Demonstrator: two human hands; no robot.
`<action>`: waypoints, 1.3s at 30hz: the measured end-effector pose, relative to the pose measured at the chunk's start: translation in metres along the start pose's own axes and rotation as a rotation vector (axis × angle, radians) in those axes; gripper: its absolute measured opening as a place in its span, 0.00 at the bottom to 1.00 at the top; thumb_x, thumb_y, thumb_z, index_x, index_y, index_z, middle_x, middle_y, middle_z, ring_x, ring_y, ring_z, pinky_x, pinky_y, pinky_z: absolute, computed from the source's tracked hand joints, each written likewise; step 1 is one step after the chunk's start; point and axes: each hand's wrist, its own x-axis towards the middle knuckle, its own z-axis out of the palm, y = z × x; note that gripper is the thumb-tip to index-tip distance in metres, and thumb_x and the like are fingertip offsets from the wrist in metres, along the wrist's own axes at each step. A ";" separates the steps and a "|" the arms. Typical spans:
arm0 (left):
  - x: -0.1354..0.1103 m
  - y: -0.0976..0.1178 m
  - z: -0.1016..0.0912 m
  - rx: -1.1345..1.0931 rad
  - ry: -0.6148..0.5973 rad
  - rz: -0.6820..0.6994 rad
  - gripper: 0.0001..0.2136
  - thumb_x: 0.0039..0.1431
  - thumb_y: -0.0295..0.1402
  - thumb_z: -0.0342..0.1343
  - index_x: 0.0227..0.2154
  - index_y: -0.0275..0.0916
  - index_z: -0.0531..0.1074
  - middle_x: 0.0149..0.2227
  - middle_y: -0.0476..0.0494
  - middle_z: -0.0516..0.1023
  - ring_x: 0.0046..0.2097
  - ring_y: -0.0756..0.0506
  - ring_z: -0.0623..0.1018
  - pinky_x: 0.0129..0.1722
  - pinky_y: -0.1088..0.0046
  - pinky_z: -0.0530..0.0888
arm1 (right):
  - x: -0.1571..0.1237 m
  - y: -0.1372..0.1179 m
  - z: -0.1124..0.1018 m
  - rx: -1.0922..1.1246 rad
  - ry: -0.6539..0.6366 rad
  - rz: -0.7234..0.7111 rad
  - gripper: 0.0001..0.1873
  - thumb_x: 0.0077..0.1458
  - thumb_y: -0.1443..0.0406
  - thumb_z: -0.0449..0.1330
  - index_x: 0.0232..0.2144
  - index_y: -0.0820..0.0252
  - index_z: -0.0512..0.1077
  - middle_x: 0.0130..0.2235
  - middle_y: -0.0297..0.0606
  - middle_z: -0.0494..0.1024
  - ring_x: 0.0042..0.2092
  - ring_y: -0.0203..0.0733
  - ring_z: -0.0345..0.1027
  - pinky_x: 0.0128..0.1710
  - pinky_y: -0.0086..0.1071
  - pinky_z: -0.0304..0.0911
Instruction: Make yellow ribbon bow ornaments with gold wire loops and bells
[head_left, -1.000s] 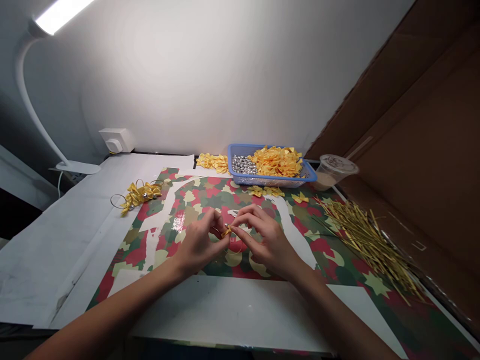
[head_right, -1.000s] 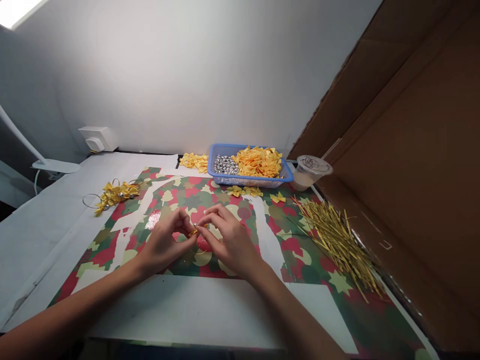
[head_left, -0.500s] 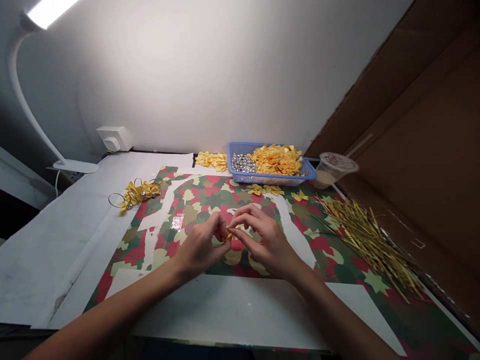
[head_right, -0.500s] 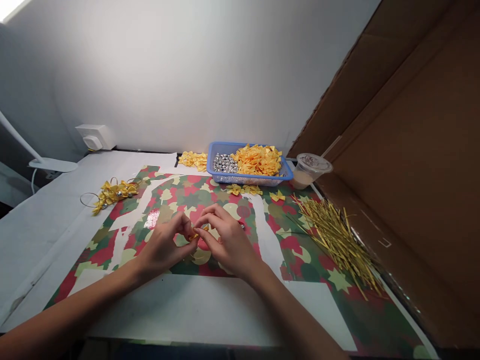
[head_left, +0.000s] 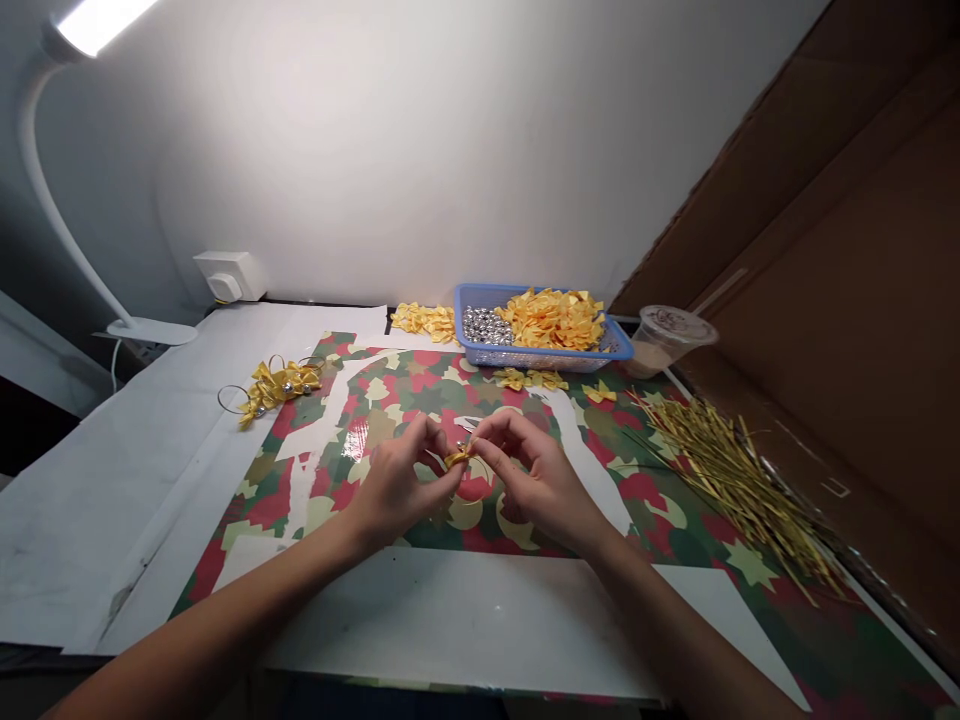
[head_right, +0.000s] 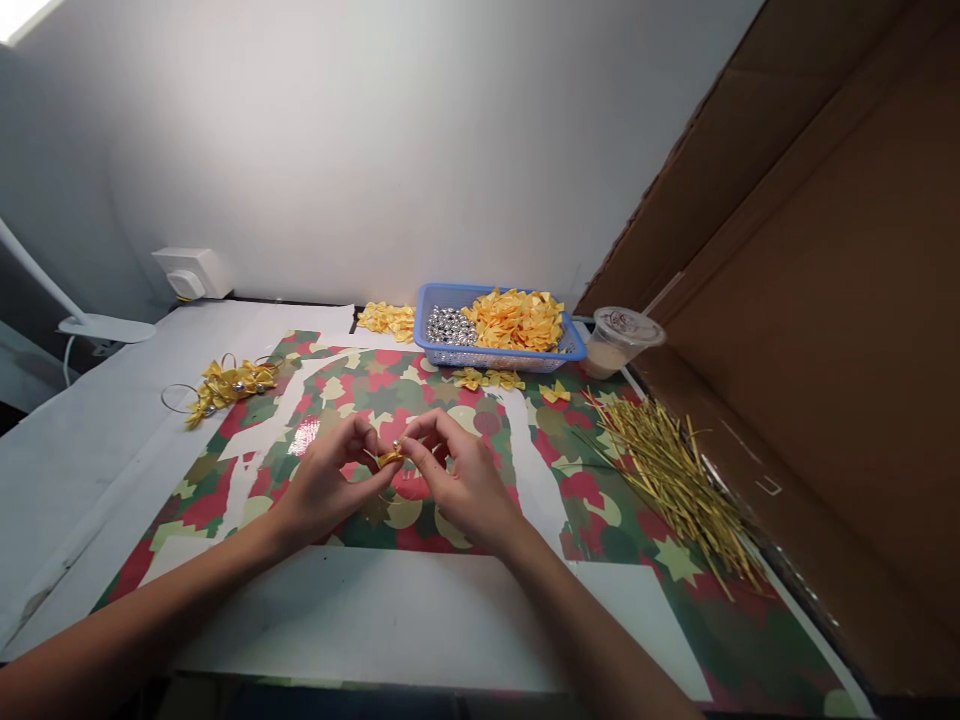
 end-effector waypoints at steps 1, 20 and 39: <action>0.000 0.001 0.000 -0.039 -0.013 -0.021 0.07 0.53 0.30 0.57 0.29 0.40 0.61 0.27 0.52 0.72 0.28 0.52 0.74 0.29 0.77 0.75 | 0.000 0.001 0.000 0.033 0.014 0.012 0.11 0.57 0.56 0.55 0.31 0.56 0.67 0.30 0.33 0.71 0.30 0.37 0.64 0.29 0.30 0.60; 0.005 0.006 -0.006 -0.320 -0.054 -0.265 0.08 0.55 0.35 0.59 0.35 0.37 0.76 0.34 0.43 0.81 0.35 0.46 0.80 0.34 0.72 0.77 | 0.005 -0.002 -0.006 0.354 0.059 0.149 0.13 0.47 0.56 0.65 0.28 0.58 0.69 0.24 0.27 0.66 0.24 0.30 0.54 0.23 0.26 0.53; 0.010 -0.001 -0.010 -0.210 0.126 -0.361 0.09 0.52 0.36 0.60 0.32 0.36 0.75 0.32 0.44 0.79 0.33 0.47 0.79 0.33 0.72 0.77 | 0.007 0.006 -0.020 0.385 0.097 0.096 0.12 0.48 0.58 0.67 0.29 0.57 0.70 0.27 0.32 0.75 0.28 0.36 0.69 0.29 0.29 0.65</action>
